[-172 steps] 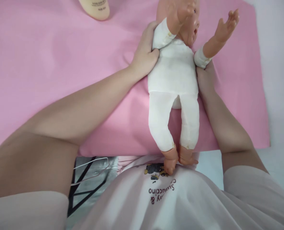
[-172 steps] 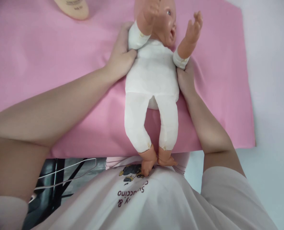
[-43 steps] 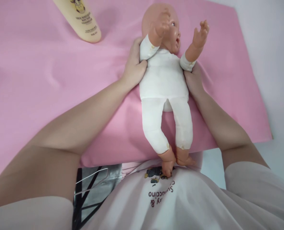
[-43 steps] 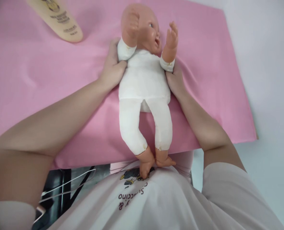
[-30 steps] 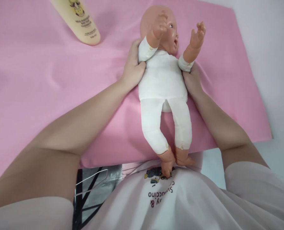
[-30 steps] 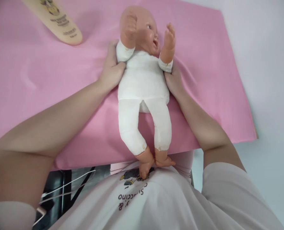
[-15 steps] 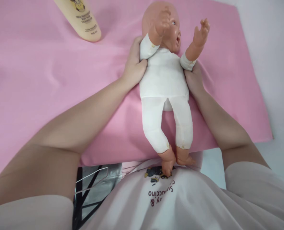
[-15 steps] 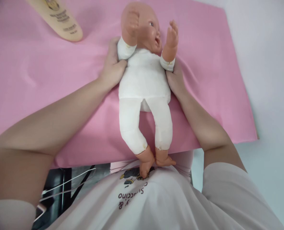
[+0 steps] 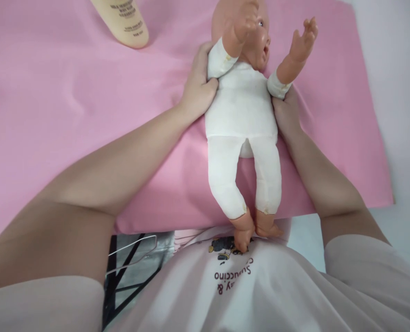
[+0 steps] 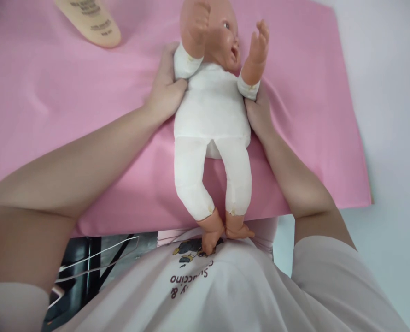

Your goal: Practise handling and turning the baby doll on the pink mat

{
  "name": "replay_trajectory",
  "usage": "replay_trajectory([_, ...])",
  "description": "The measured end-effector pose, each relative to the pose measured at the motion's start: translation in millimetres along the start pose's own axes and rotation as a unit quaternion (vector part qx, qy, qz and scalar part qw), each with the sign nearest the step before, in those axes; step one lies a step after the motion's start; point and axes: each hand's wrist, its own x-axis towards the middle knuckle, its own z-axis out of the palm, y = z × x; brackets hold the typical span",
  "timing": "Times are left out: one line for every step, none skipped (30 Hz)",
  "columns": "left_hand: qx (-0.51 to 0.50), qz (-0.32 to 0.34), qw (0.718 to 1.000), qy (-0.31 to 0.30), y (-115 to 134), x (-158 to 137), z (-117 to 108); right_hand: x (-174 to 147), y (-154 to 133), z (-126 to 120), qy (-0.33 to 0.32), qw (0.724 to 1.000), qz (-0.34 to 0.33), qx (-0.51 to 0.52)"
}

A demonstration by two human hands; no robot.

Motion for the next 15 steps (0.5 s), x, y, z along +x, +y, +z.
replay_trajectory([0.002,-0.001,1.0,0.001,0.4,-0.3,0.0,0.7,0.8,0.0,0.001,1.0,0.001,0.001])
replay_trajectory([0.004,-0.001,1.0,0.001,-0.4,-0.4,0.2,1.4,1.7,-0.1,0.003,1.0,0.001,0.003])
replay_trajectory([0.008,0.002,1.0,-0.002,-2.9,-0.1,0.5,2.1,2.7,-0.1,0.005,1.0,0.002,0.004])
replay_trajectory([0.011,0.009,1.0,-0.004,-7.4,0.6,1.2,2.7,3.7,-0.1,0.009,1.0,0.004,0.005])
replay_trajectory([0.012,0.022,1.0,-0.005,-13.8,1.8,2.1,3.3,4.7,-0.1,0.012,1.0,0.005,0.005])
replay_trajectory([0.013,0.039,0.999,-0.004,-22.0,3.5,3.2,4.0,5.6,-0.2,0.014,1.0,0.007,0.005])
replay_trajectory([0.01,0.059,0.998,-0.002,-31.4,5.7,4.5,4.7,6.5,-0.4,0.016,1.0,0.009,0.006])
replay_trajectory([0.007,0.084,0.996,-0.002,-41.5,8.2,5.8,5.5,7.5,-0.8,0.016,1.0,0.009,0.007])
replay_trajectory([0.004,0.107,0.994,-0.01,-51.5,10.9,7.0,6.4,8.5,-1.3,0.015,1.0,0.007,0.006])
replay_trajectory([0.0,0.124,0.992,-0.014,-60.9,13.5,8.0,7.4,9.9,-2.0,0.013,1.0,0.006,0.005])
replay_trajectory([-0.003,0.138,0.99,-0.017,-69.1,16.1,8.7,8.5,11.5,-2.8,0.011,1.0,0.003,0.003])
replay_trajectory([-0.005,0.148,0.989,-0.019,-75.9,18.4,9.1,9.7,13.4,-3.8,0.008,1.0,-0.001,-0.001])
replay_trajectory([-0.007,0.156,0.988,-0.019,-81.3,20.6,9.3,10.8,15.5,-4.9,0.006,1.0,-0.007,-0.004])
replay_trajectory([-0.008,0.162,0.987,-0.019,-85.6,22.5,9.4,11.9,17.8,-5.9,0.004,1.0,-0.013,-0.007])
replay_trajectory([-0.009,0.167,0.986,-0.021,-88.8,24.3,9.5,12.8,20.0,-6.9,0.003,1.0,-0.02,-0.009])
